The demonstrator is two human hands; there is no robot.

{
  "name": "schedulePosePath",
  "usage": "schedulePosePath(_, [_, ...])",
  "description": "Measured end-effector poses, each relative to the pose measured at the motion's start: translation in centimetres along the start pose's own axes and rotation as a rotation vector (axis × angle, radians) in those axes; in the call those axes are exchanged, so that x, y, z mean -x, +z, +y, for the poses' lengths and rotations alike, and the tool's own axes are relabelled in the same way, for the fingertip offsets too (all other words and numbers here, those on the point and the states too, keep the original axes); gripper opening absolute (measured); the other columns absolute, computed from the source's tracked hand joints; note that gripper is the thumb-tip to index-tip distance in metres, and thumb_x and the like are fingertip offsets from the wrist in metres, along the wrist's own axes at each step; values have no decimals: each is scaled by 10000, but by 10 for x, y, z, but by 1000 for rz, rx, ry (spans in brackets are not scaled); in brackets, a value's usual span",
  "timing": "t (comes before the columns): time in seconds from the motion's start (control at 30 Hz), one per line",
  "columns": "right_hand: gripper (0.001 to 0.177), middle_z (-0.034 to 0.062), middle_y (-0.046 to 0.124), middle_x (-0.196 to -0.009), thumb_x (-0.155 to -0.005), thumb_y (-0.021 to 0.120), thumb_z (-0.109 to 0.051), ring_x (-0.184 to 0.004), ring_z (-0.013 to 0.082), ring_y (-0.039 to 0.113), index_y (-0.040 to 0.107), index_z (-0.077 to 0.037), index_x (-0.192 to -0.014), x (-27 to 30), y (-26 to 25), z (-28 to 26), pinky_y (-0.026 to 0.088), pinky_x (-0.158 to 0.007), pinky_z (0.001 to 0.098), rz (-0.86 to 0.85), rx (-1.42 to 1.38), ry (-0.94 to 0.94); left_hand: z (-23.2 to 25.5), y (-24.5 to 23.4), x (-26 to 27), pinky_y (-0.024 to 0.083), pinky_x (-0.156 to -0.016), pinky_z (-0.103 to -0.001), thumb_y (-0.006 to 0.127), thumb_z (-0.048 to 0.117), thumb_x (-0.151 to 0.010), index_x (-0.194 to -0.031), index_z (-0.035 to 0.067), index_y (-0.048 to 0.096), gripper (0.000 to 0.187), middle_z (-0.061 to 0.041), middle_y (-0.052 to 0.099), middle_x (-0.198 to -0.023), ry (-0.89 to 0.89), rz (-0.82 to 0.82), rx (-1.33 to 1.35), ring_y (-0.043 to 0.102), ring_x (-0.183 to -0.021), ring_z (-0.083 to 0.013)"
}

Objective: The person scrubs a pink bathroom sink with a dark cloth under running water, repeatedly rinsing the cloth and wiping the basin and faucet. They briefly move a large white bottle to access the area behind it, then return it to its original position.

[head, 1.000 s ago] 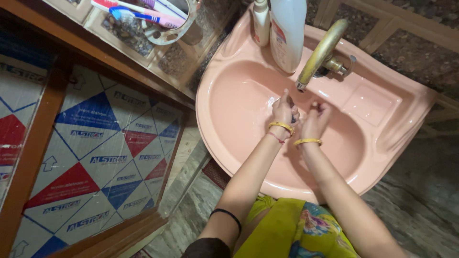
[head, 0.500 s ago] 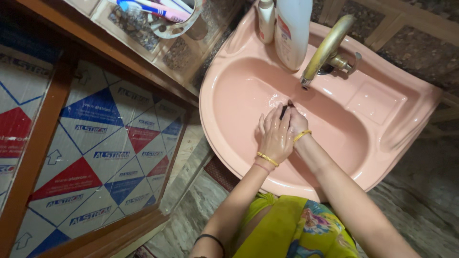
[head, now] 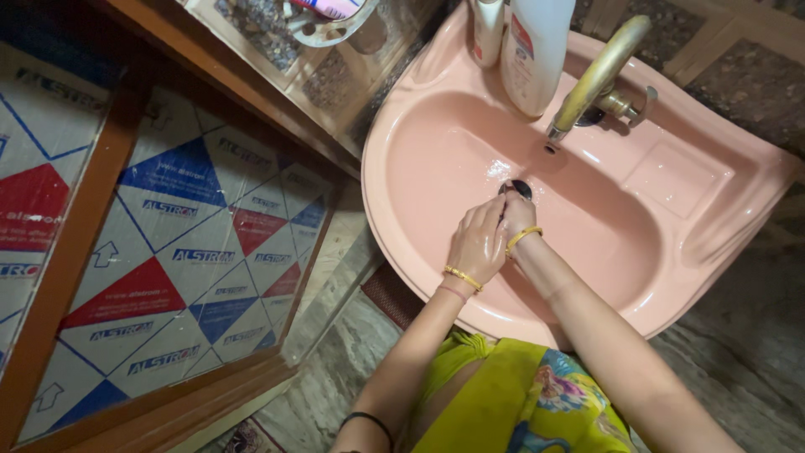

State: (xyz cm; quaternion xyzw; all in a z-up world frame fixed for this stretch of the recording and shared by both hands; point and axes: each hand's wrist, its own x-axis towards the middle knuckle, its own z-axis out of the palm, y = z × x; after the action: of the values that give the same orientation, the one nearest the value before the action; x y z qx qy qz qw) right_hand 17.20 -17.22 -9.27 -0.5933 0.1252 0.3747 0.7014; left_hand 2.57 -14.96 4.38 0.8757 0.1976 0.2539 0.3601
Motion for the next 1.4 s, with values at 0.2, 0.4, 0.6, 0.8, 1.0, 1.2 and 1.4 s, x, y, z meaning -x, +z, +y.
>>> schedulePosePath(0.2, [395, 90, 685, -852, -959, 546, -469, -766, 226, 676, 586, -76, -965, 25, -11, -21, 606, -723, 395, -376, -325, 271, -19, 14, 3, 514, -998, -449, 666, 249, -913, -1232, 31, 646, 386, -181, 649, -1281, -59, 108, -2, 602, -1180, -373])
schedulePosePath(0.4, [219, 54, 718, -1094, -984, 503, -172, -1008, 194, 708, 605, -109, -1168, 41, -35, -29, 588, -834, 360, -490, -86, 263, -61, 21, -2, 579, -839, -349, 579, 303, -1025, -1084, 146, 709, 212, -90, 725, -1097, -480, 195, 97, 728, -944, -247])
schedulePosePath(0.6, [156, 63, 728, -1171, -1010, 518, -47, -1067, 177, 685, 607, -3, -1129, 20, -45, -16, 581, -923, 331, -478, 321, -109, -86, 9, -8, 547, -773, -323, 470, 294, -1075, -1090, 79, 632, 270, -54, 716, -897, -608, 284, 369, 694, -823, -170])
schedulePosePath(0.8, [171, 28, 708, -1190, -1052, 519, -145, -1100, 121, 679, 524, -61, -1200, 39, -17, -6, 555, -959, 308, -575, 254, -122, -92, -5, -11, 449, -574, -386, 457, 267, -1094, -1115, 39, 571, 256, -94, 580, -793, -797, 254, 887, 524, -635, -229])
schedulePosePath(1.0, [125, 32, 652, -976, -1046, 693, -128, -880, 79, 594, 655, -15, -1082, 51, 7, -8, 500, -805, 264, -732, 568, -205, -119, -26, -7, 510, -829, -264, 486, 256, -1086, -1098, 13, 627, 280, -45, 661, -943, -614, 355, 644, 591, -883, -105])
schedulePosePath(1.2, [107, -63, 614, -815, -1038, 589, -217, -689, 31, 565, 567, -113, -1031, 54, 28, -16, 502, -642, 214, -665, 367, -112, -159, -54, -2, 520, -848, -249, 549, 236, -1081, -1099, 4, 645, 252, -52, 697, -949, -550, 395, 520, 615, -893, -100])
schedulePosePath(1.4, [116, -29, 673, -865, -1032, 598, -194, -717, 21, 594, 582, -81, -1052, 81, 76, -28, 490, -605, 193, -773, 517, -216, -176, -103, 6, 496, -735, -234, 727, 73, -918, -1203, 44, 605, 311, -23, 645, -850, -566, 140, 754, 593, -804, -89])
